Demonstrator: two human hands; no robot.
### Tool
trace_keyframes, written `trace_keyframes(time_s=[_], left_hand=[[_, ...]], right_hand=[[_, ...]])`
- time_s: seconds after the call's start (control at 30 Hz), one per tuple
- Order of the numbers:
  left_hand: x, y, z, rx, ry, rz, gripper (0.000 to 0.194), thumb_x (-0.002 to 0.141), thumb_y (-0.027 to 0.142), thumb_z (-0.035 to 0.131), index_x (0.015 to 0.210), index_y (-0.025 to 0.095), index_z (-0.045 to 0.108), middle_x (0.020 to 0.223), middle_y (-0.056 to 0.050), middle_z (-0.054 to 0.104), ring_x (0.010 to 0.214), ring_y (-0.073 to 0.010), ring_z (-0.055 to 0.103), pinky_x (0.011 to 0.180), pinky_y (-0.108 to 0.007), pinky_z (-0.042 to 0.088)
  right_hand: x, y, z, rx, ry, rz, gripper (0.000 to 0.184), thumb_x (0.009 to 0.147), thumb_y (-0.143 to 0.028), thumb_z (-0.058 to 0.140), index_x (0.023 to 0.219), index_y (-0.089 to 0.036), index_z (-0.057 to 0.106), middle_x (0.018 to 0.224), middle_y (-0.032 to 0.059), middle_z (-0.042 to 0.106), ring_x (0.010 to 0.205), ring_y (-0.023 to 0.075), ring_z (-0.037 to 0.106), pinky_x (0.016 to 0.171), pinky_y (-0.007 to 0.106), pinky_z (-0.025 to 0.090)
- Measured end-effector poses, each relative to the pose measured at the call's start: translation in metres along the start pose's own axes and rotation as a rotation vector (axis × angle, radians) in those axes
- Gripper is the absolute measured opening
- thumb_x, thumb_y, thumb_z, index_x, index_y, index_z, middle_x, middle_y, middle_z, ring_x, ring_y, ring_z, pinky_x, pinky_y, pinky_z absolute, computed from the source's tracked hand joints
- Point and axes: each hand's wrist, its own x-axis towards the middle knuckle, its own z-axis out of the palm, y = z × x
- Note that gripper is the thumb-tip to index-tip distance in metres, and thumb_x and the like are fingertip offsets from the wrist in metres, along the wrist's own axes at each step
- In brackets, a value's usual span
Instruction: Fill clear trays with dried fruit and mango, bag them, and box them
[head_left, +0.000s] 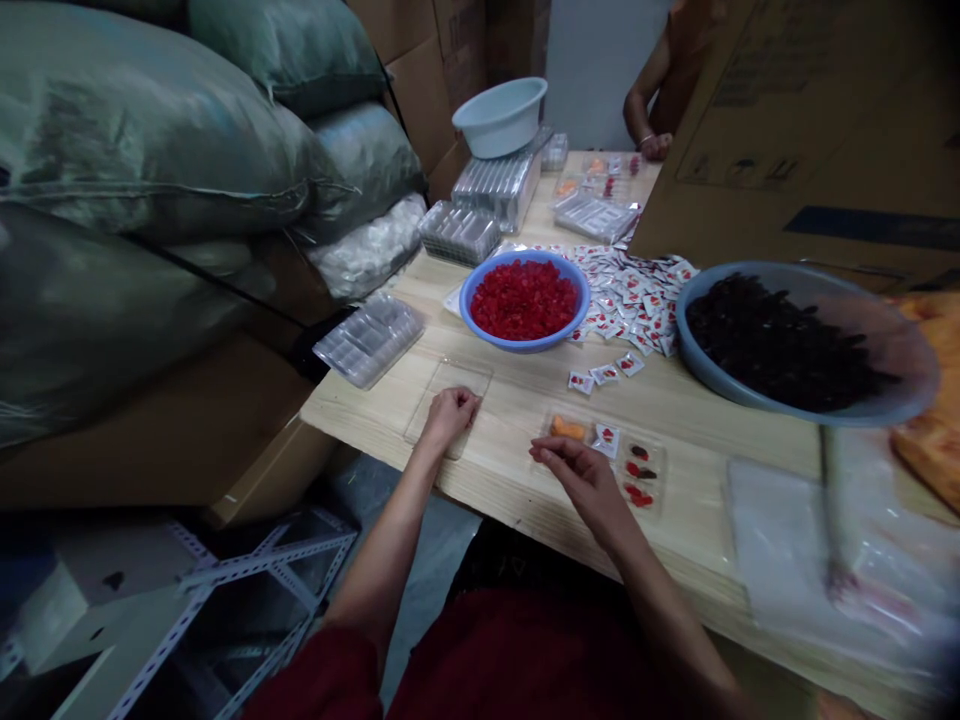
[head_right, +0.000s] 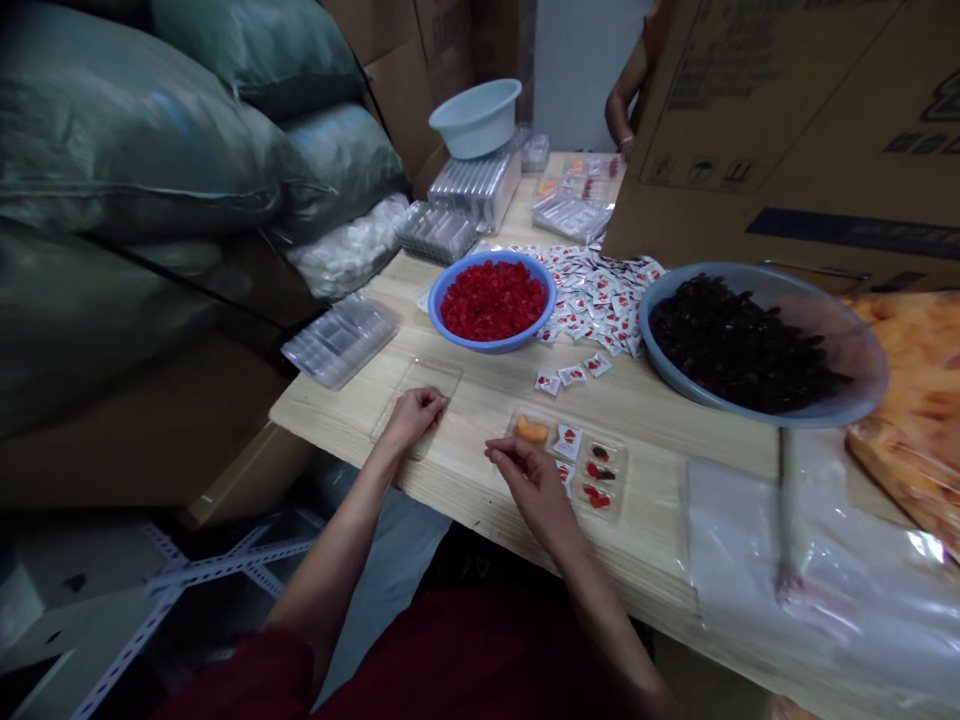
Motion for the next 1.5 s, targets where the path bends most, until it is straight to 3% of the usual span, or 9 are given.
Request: trace_keyframes(time_s=[0.4, 0.53, 0.7, 0.87, 1.0, 1.1, 1.17, 1.3, 1.5], left_hand=[[-0.011, 0.032, 0.0, 0.228, 0.073, -0.013, 0.012, 0.08, 0.026, 0.059, 0.079, 0.02, 0.069, 0.079, -0.008, 0.071, 0.078, -0.0243, 0.064, 0.068, -0.031, 0.041], [-0.02, 0.042, -0.014, 0.227, 0.112, 0.071, 0.011, 0.084, 0.025, 0.055, 0.081, 0.02, 0.065, 0.079, -0.007, 0.068, 0.076, -0.022, 0.062, 0.067, -0.03, 0.04], [-0.059, 0.054, -0.036, -0.196, 0.201, 0.314, 0.008, 0.091, 0.025, 0.052, 0.089, 0.02, 0.058, 0.077, 0.0, 0.06, 0.068, -0.014, 0.055, 0.067, -0.026, 0.04], [-0.109, 0.081, -0.017, -0.797, -0.002, 0.392, 0.016, 0.095, 0.036, 0.055, 0.095, 0.019, 0.056, 0.086, -0.002, 0.06, 0.074, -0.0135, 0.057, 0.07, -0.026, 0.045], [-0.134, 0.102, 0.001, -0.955, -0.177, 0.356, 0.023, 0.091, 0.041, 0.062, 0.091, 0.019, 0.058, 0.088, -0.004, 0.061, 0.073, -0.014, 0.058, 0.072, -0.028, 0.048], [-0.134, 0.105, 0.004, -1.015, -0.214, 0.222, 0.034, 0.092, 0.051, 0.056, 0.1, 0.018, 0.058, 0.095, -0.008, 0.066, 0.077, -0.0167, 0.062, 0.075, -0.032, 0.051], [-0.125, 0.1, 0.009, -1.06, -0.216, 0.141, 0.047, 0.094, 0.058, 0.046, 0.118, 0.019, 0.054, 0.103, -0.011, 0.067, 0.08, -0.0179, 0.064, 0.074, -0.033, 0.052], [-0.104, 0.084, 0.042, -0.787, -0.2, 0.185, 0.055, 0.089, 0.046, 0.059, 0.135, 0.018, 0.046, 0.095, -0.006, 0.066, 0.075, -0.0155, 0.061, 0.071, -0.029, 0.05], [-0.087, 0.072, 0.085, -0.188, 0.089, 0.368, 0.038, 0.087, 0.029, 0.06, 0.123, 0.016, 0.057, 0.094, -0.006, 0.061, 0.086, -0.0194, 0.059, 0.083, -0.034, 0.048]], right_hand=[[0.01, 0.014, 0.006, -0.084, -0.039, -0.033, 0.031, 0.09, -0.048, 0.064, 0.106, -0.022, 0.072, 0.1, 0.0064, 0.072, 0.097, 0.0221, 0.065, 0.09, 0.038, 0.048], [0.01, 0.018, 0.007, -0.131, -0.022, -0.07, 0.03, 0.091, -0.047, 0.063, 0.103, -0.021, 0.073, 0.101, 0.0075, 0.072, 0.096, 0.0224, 0.064, 0.088, 0.037, 0.047], [0.007, 0.021, 0.011, -0.018, 0.059, -0.064, 0.039, 0.088, -0.049, 0.066, 0.117, -0.022, 0.067, 0.113, 0.009, 0.069, 0.107, 0.0236, 0.062, 0.096, 0.04, 0.047], [0.007, 0.011, 0.017, 0.246, 0.103, 0.064, 0.055, 0.084, -0.055, 0.069, 0.133, -0.032, 0.056, 0.135, 0.0061, 0.059, 0.127, 0.0232, 0.053, 0.105, 0.041, 0.043], [-0.007, 0.001, -0.001, 0.536, 0.03, 0.208, 0.061, 0.076, -0.052, 0.077, 0.131, -0.032, 0.058, 0.116, 0.0042, 0.066, 0.1, 0.0208, 0.066, 0.087, 0.038, 0.053], [-0.03, -0.001, -0.034, 0.464, 0.287, 0.072, 0.061, 0.069, -0.04, 0.085, 0.125, -0.028, 0.062, 0.097, 0.0005, 0.066, 0.076, 0.013, 0.062, 0.074, 0.028, 0.054], [-0.049, 0.002, -0.058, 0.297, 0.446, -0.054, 0.058, 0.073, -0.04, 0.082, 0.126, -0.027, 0.061, 0.096, 0.0009, 0.065, 0.075, 0.0131, 0.061, 0.072, 0.027, 0.053], [-0.07, 0.021, -0.091, -0.013, 0.469, -0.152, 0.06, 0.082, -0.042, 0.072, 0.136, -0.024, 0.054, 0.096, 0.0032, 0.065, 0.084, 0.0173, 0.063, 0.08, 0.033, 0.053], [-0.05, 0.05, -0.11, -0.446, 0.523, -0.169, 0.067, 0.087, -0.036, 0.06, 0.15, -0.02, 0.042, 0.09, 0.0025, 0.059, 0.078, 0.0184, 0.056, 0.079, 0.039, 0.053]])
